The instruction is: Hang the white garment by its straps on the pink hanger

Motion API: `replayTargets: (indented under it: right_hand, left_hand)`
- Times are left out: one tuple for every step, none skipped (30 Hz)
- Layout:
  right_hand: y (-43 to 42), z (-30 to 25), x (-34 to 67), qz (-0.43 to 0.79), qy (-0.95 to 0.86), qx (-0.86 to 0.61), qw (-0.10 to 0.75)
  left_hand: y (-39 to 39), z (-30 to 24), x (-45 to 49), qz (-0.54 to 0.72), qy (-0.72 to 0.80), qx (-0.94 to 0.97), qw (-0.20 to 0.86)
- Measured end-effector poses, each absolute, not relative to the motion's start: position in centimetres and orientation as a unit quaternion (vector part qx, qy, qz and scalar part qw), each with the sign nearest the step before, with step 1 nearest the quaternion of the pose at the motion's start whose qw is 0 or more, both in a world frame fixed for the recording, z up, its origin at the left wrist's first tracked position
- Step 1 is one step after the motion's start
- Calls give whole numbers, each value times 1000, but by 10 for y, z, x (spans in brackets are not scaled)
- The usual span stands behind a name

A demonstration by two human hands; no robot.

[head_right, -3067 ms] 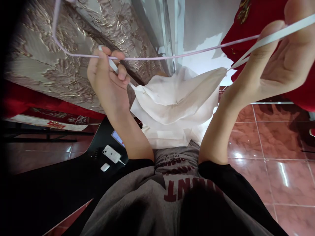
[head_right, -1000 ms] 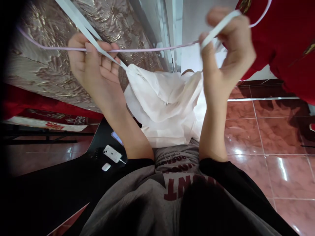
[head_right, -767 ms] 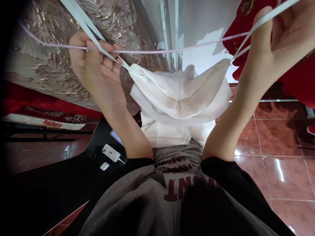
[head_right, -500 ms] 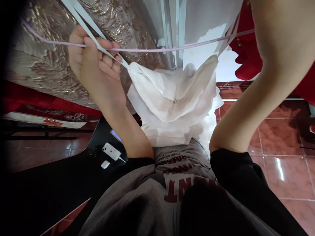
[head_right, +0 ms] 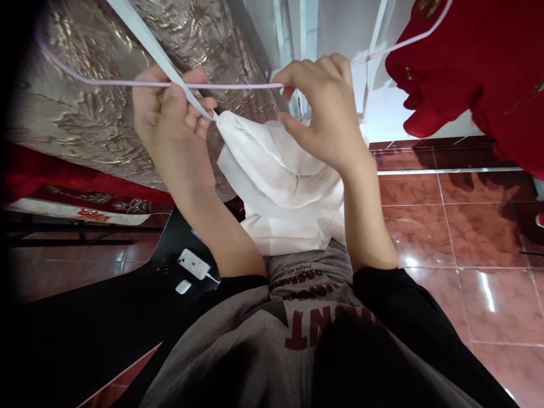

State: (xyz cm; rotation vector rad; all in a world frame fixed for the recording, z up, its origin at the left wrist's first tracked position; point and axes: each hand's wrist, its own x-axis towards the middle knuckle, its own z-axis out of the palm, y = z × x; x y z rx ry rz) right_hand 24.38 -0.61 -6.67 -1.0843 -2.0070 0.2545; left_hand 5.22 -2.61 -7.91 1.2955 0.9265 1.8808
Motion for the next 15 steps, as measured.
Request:
replayTargets:
  right_hand:
    - [-7, -73, 243, 69, -795, -427, 425]
    - [-8, -79, 243, 41, -783, -425, 452]
    - [-9, -83, 244, 17, -767, -422, 483]
    - [-9, -86, 245, -1, -755, -416, 506]
    - [-10, -88, 247, -10, -750, -411, 518]
    - [-11, -89, 248, -12, -750, -408, 521]
    - [-12, -89, 248, -12, -752, -407, 518]
    - [-13, -89, 248, -10, -754, -408, 514]
    - [-14, -89, 247, -6, -754, -410, 513]
    - [-15, -88, 246, -3, -753, -410, 515]
    - [-16, -87, 245, 1, -752, -410, 517]
    - [-17, -87, 243, 4, -752, -410, 516]
    - [-17, -87, 242, 5, -754, -412, 512]
    - [-18, -86, 242, 4, -756, -415, 506]
    - [-19, -86, 241, 1, -758, -420, 498]
  left_hand:
    - [-26, -82, 45, 710, 366, 508, 322]
    - [-27, -84, 38, 702, 376, 519, 310]
    - [-29, -85, 32, 694, 384, 531, 297]
    - [-31, -85, 27, 685, 391, 542, 289]
    - [-35, -84, 24, 677, 396, 552, 285]
    - [-39, -81, 22, 666, 401, 562, 283]
    - [-43, -77, 23, 656, 407, 569, 284]
    - [-48, -72, 26, 646, 414, 571, 292]
    - [-52, -65, 29, 638, 418, 570, 306]
    - [-55, -58, 33, 635, 413, 567, 322]
    - [-57, -50, 36, 633, 401, 562, 349]
    - [-59, -42, 38, 639, 388, 545, 381]
    - [-59, -34, 37, 669, 377, 500, 400]
    - [-58, -27, 35, 720, 374, 430, 395]
    - [-56, -22, 32, 778, 374, 347, 367]
